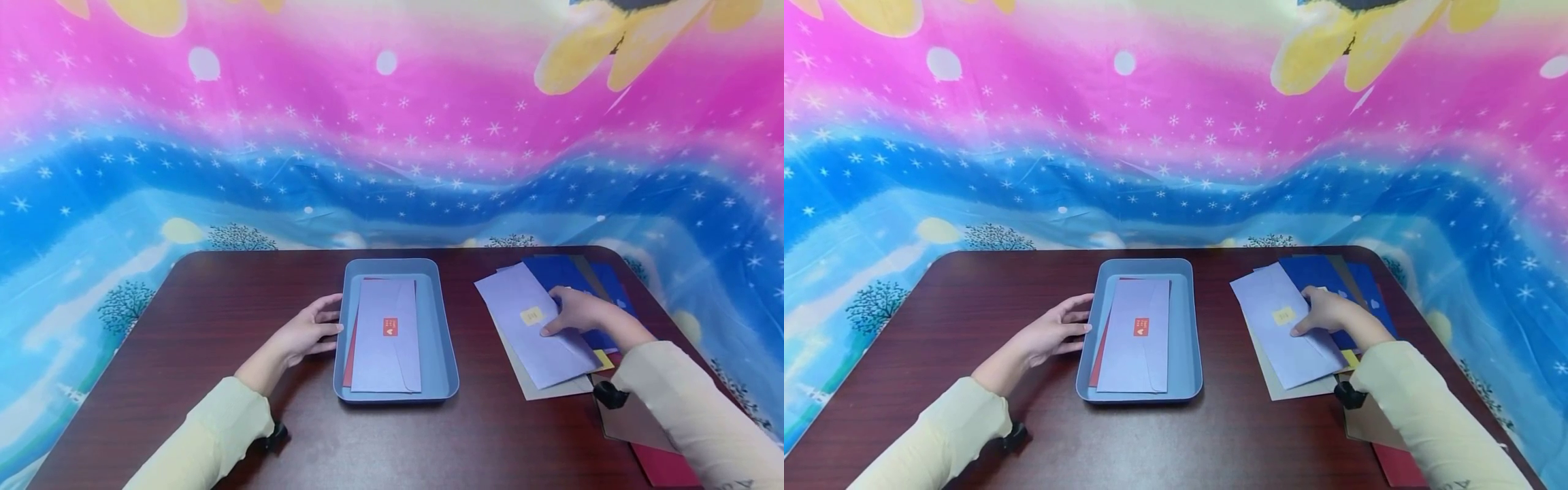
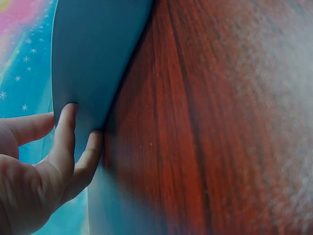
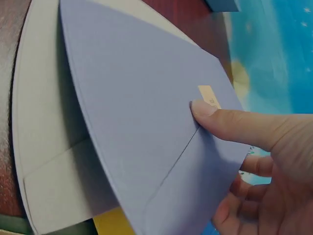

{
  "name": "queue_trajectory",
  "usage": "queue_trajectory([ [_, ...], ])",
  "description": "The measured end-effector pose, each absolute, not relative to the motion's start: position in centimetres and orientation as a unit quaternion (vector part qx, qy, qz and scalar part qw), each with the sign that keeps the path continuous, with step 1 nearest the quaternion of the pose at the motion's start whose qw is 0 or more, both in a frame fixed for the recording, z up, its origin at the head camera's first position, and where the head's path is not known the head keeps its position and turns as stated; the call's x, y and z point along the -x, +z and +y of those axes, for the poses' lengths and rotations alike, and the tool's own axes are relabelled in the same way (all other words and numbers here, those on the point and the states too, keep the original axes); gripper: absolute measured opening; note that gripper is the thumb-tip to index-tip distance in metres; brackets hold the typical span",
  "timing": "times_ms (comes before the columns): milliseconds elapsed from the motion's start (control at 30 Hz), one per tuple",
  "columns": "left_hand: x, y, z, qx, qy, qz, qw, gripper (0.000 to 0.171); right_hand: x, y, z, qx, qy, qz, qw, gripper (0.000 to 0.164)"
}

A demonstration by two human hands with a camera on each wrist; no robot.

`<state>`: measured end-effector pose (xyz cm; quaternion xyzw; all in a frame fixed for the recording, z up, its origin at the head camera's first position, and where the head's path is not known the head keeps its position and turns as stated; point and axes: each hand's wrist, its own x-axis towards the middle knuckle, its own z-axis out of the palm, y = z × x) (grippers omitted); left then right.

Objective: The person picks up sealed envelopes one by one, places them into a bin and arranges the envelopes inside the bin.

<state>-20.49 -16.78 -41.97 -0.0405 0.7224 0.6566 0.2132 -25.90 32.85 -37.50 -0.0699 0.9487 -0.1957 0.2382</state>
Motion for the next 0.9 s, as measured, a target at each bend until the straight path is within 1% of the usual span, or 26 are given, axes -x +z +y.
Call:
queue_trajectory([
  [200,20.5,-41.9,-16.8,0.041,0.657,0.721,0.215,0.064,25.8,-36.7,33.7,0.074,-0.258,0.933,0.239,0.083],
  [300,20.5,-42.0,-16.8,0.041,0.657,0.721,0.216,0.064,25.5,-36.3,34.1,0.068,-0.291,0.920,0.253,0.074],
  [367,20.5,-42.1,-16.8,0.040,0.659,0.719,0.216,0.063,25.3,-36.1,34.4,0.064,-0.314,0.910,0.264,0.072],
  [533,20.5,-42.1,-16.8,0.038,0.662,0.717,0.215,0.064,24.9,-35.9,34.9,0.051,-0.375,0.884,0.276,0.076],
  [667,20.5,-42.1,-16.8,0.038,0.660,0.719,0.215,0.064,24.6,-35.7,35.2,0.047,-0.419,0.864,0.275,0.081],
  [900,20.4,-42.0,-16.8,0.040,0.661,0.718,0.214,0.064,24.2,-35.4,35.3,0.059,-0.465,0.842,0.268,0.083],
])
